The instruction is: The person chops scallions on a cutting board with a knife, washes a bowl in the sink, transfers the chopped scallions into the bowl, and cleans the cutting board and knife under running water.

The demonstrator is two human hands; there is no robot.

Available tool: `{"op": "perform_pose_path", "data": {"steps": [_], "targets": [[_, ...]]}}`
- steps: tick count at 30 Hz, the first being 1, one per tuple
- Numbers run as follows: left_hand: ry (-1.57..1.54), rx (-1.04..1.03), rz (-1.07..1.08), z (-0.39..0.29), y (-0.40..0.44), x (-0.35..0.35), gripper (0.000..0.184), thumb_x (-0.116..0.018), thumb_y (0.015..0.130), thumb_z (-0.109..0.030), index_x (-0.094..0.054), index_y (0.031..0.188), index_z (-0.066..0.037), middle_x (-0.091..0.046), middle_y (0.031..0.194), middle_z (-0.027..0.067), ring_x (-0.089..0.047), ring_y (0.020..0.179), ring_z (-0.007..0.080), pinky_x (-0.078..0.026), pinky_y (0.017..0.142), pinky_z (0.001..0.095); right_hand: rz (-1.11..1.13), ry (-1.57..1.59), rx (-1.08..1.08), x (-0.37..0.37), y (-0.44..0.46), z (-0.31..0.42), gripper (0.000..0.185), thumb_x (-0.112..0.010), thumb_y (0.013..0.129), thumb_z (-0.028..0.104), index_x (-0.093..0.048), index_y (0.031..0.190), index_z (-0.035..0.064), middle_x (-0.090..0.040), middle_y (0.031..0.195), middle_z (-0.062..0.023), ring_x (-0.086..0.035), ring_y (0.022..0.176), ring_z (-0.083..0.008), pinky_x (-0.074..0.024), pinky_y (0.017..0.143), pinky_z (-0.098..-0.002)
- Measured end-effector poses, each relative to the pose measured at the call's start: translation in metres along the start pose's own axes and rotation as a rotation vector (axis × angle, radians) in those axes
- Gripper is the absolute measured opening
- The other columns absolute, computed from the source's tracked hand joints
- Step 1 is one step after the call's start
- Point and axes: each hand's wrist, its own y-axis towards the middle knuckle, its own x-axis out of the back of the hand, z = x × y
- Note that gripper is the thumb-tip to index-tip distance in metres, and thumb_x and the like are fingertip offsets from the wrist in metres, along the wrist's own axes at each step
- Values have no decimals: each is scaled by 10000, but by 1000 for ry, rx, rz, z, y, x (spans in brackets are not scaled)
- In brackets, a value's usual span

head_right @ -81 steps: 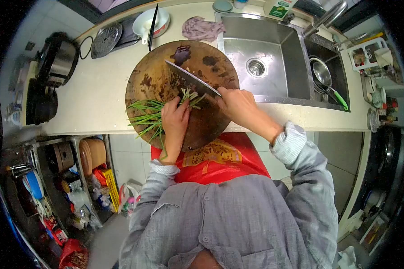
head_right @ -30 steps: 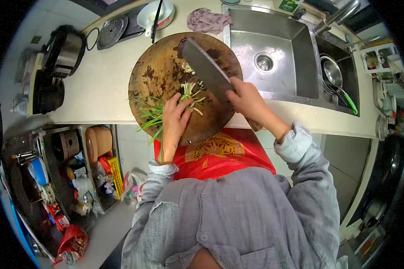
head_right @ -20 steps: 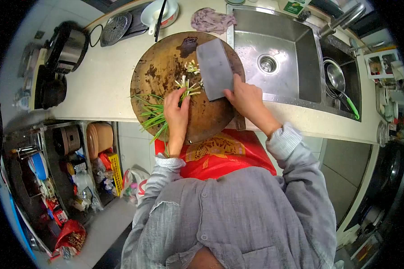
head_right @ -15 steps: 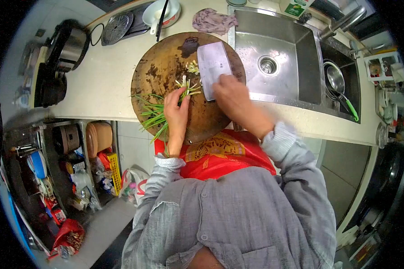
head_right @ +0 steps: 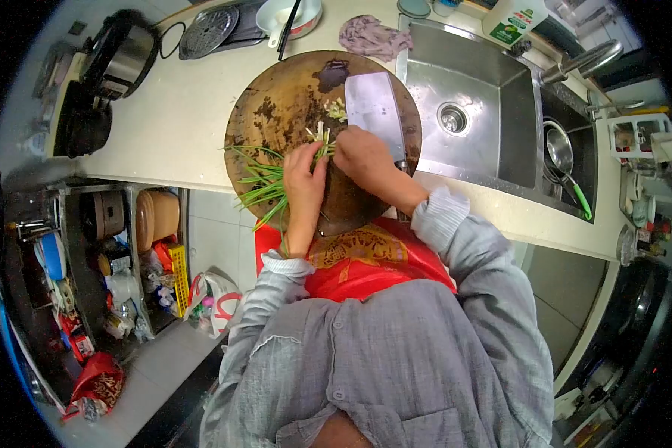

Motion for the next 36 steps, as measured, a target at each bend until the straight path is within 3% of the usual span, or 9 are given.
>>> {"op": "perform_pose_path", "data": {"steps": [6,9,12,14,15,19,25,32,36], "targets": [[-5,-1,18,0,-1,0,276,-666,738,-59,-625,1010,-71,-603,968,106,-539,895,299,-431,794,374,280,738,-748,92,32,-10,151,-621,835,209,-654,847,61,-569,682,42,-491,575,-53,-395,490,-208],[7,22,40,-5,0,3,261,-657,755,-60,-623,1014,-54,-609,968,124,-543,923,305,-431,816,364,7,729,-651,174,30,-56,130,-635,823,162,-648,898,57,-586,671,9,-483,526,-47,-377,454,-192],[8,70,42,-7,-3,4,282,-664,756,-70,-607,1031,-58,-603,948,136,-542,918,310,-430,810,365,-602,1421,-584,175,4,-136,95,-631,795,119,-607,814,29,-564,634,-6,-488,486,-91,-400,436,-234],[-2,158,45,-11,-1,4,287,-668,756,-77,-595,1033,-58,-598,933,146,-542,908,313,-431,799,368,72,72,-878,154,-52,-215,122,-630,812,155,-617,836,36,-569,634,-18,-509,526,-100,-412,472,-248],[-1,157,18,-9,-1,2,288,-671,754,-78,-591,1030,-56,-596,928,146,-542,896,314,-431,791,369,141,-127,-901,148,-64,-212,136,-629,821,173,-622,847,39,-572,633,-23,-520,546,-104,-418,489,-255],[44,191,7,-7,-9,-1,269,-678,748,-75,-590,1000,-48,-602,921,139,-547,870,312,-436,769,370,-41,-78,-767,144,-46,-153,250,-583,852,286,-626,850,40,-648,761,-123,-597,625,-209,-464,579,-336],[47,-31,-27,-3,-4,-3,164,-681,728,-58,-630,883,-44,-630,947,119,-557,872,294,-441,767,368,284,-174,-565,75,-54,2,546,-722,719,240,-492,1164,24,-599,1009,-204,-593,943,-357,-487,775,-410],[166,-132,11,-12,0,-2,142,-689,710,-56,-640,843,-61,-641,952,65,-552,860,255,-411,724,356,212,642,-898,91,-45,-29,522,-615,669,25,-469,1170,-1,-563,855,-89,-530,797,-140,-453,714,-275],[181,-113,12,-14,4,-2,206,-697,700,-57,-632,895,-76,-640,948,45,-546,847,248,-397,704,344,270,524,-719,113,-29,1,506,-573,695,-10,-464,1190,5,-580,896,-168,-581,825,-251,-458,771,-320]]}}
